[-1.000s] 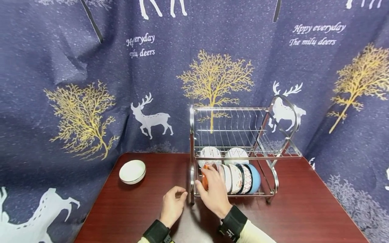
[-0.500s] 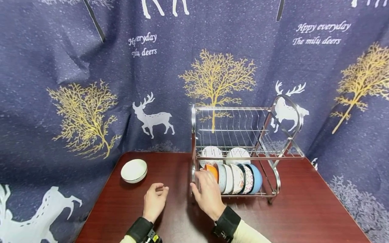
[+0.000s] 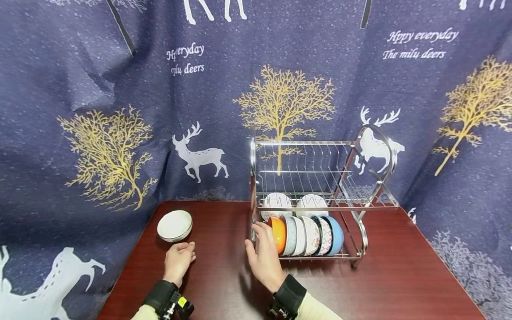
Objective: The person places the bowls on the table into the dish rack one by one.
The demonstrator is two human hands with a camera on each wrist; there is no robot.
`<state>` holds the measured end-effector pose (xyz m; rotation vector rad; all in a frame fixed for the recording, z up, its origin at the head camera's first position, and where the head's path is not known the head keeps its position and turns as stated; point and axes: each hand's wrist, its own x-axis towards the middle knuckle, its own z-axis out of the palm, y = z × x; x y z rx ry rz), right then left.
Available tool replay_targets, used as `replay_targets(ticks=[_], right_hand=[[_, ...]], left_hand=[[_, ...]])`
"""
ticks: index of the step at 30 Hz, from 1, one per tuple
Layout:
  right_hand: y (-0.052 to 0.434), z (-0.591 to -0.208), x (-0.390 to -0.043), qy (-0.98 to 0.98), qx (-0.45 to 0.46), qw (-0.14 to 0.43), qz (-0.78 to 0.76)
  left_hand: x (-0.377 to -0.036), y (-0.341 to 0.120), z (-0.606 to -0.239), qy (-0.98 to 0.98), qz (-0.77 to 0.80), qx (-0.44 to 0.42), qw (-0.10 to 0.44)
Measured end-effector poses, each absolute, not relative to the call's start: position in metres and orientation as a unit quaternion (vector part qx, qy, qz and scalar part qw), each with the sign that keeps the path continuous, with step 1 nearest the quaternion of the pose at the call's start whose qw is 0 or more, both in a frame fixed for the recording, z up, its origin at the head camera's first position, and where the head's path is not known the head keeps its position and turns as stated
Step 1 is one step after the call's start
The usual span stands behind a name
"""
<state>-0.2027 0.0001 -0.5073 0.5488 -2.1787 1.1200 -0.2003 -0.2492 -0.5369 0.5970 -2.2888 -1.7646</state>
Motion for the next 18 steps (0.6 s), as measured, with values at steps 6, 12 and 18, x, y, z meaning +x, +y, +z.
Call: replay_targets(ticks=[6,12,18], right_hand=[[-0.003,-0.514,-0.199,-0.827,0.15,0.234,0.489],[-0.005,-0.514,-0.196,-0.815,0.111,0.196,0.533],[-0.007,-0.515,-0.196,-0.789,0.097,0.166,0.584]], left_hand=[[-0.205,-0.268,-0.533,-0.698,-0.673,0.237,0.063],[-0.216,-0.283,-0.533,-0.618,-0.731,0.282,0.056],[-0.225,-0.295,-0.53,-0.588,-0.753,0.289,0.06]])
